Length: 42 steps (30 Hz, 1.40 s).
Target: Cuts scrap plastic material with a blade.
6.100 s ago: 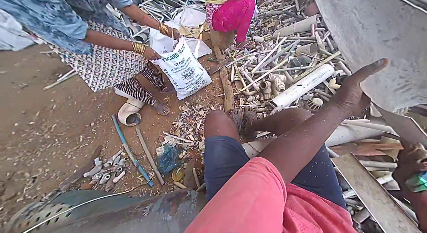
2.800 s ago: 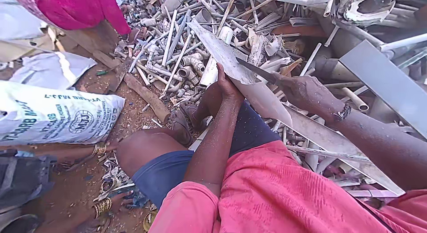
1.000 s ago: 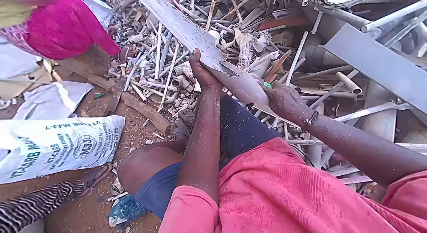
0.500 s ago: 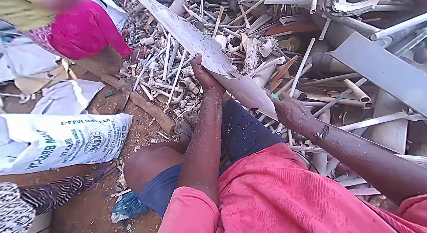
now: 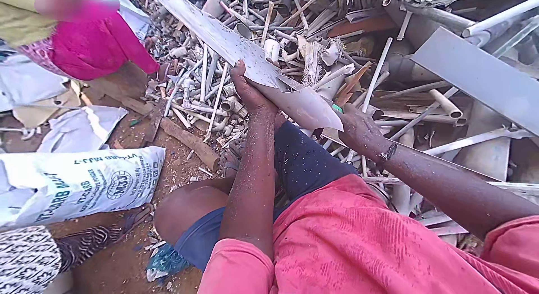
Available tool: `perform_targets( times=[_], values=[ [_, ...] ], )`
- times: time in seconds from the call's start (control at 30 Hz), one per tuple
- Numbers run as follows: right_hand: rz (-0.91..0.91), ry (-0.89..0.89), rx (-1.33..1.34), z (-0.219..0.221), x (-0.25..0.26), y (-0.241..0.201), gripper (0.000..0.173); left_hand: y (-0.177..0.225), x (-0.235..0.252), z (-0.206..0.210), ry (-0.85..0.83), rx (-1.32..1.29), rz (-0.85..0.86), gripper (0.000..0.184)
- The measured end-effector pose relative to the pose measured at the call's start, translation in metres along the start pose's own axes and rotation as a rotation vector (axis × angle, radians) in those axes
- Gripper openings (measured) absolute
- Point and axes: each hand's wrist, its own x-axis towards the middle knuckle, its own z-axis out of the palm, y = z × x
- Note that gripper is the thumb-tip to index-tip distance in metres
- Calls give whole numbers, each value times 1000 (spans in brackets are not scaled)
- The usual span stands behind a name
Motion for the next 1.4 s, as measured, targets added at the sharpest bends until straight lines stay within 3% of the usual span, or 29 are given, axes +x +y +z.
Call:
perform_targets(
  times=[0.1,0.23,0.33,0.47,0.63,0.77,0.93,1.07,1.23,1.4],
  values=[
    [-30,15,10,1,4,-3,73,7,-1,-2,-11,-16,-7,47],
    [-140,20,21,3,-2,10,55,5,7,-15,-127,-117,-34,55],
    [-199,-8,33,0,-23,25,54,13,23,-27,-184,-204,40,56],
    [-140,-37,22,-11,-35,18,55,16,40,-39,-304,-276,103,68],
    [-112,42,118,-29,-3,-15,49,-8,30,-16,-421,-291,29,78],
    [-237,-33,216,-23,-15,6,47,15,40,-21,-489,-267,95,83],
    [-36,-43,33,-10,-13,6,50,16,38,-10,-515,-216,71,86],
    [-63,-12,53,4,-25,0,60,28,38,-2,-516,-222,42,87],
    [-104,93,24,-10,-10,-11,57,11,31,3,-490,-283,26,85],
    [-103,-3,22,-14,-25,-5,59,20,37,-8,-407,-260,71,82]
  ],
)
